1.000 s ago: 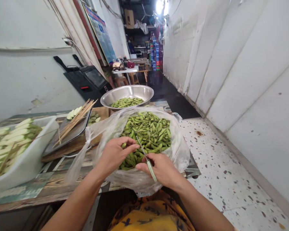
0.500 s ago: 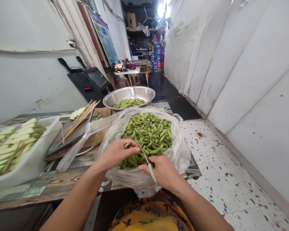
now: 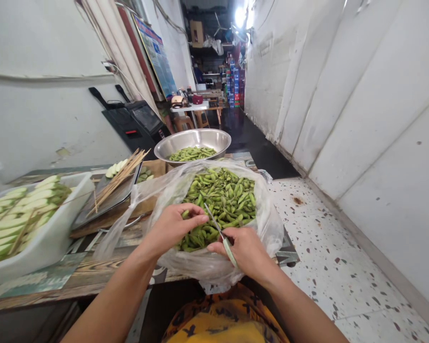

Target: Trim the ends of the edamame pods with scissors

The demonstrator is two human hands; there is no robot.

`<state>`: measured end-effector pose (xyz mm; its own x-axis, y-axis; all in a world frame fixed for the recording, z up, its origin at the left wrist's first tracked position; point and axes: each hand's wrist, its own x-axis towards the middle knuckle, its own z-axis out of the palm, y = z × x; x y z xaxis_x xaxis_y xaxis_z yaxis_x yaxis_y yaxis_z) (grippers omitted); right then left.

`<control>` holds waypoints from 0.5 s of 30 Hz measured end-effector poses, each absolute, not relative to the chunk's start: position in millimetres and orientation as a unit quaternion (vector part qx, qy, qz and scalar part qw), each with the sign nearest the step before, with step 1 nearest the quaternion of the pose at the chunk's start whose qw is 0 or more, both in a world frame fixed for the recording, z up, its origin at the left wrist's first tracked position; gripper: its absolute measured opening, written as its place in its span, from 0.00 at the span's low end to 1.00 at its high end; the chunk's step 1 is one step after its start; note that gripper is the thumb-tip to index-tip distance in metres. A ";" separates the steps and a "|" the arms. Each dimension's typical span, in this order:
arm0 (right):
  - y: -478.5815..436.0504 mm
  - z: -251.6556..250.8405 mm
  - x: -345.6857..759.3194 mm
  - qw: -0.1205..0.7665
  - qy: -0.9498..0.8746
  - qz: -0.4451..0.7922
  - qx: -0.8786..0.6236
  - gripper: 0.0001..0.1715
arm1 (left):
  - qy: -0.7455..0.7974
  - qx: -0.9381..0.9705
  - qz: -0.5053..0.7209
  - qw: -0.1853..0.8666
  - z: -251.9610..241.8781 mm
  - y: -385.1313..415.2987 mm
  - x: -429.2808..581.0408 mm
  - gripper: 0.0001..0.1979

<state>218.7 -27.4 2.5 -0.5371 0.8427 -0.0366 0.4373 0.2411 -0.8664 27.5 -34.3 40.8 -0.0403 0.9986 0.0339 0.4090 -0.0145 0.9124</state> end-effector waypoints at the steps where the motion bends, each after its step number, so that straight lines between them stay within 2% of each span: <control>1: -27.6 1.7 218.5 0.236 -0.735 0.482 -0.414 0.21 | 0.591 0.559 0.422 0.400 39.6 -34.1 26.4 0.09; 6: -29.8 -1.6 216.9 0.244 -0.656 0.614 -0.365 0.26 | 0.522 0.409 0.515 0.543 33.7 -34.9 28.3 0.15; 12: -31.8 -1.6 216.0 0.228 -0.656 0.617 -0.370 0.32 | 0.480 0.314 0.612 0.544 23.7 -37.9 46.1 0.16; 15: -31.6 1.7 214.7 0.227 -0.678 0.600 -0.358 0.31 | 0.477 0.306 0.626 0.536 18.9 -40.4 55.6 0.17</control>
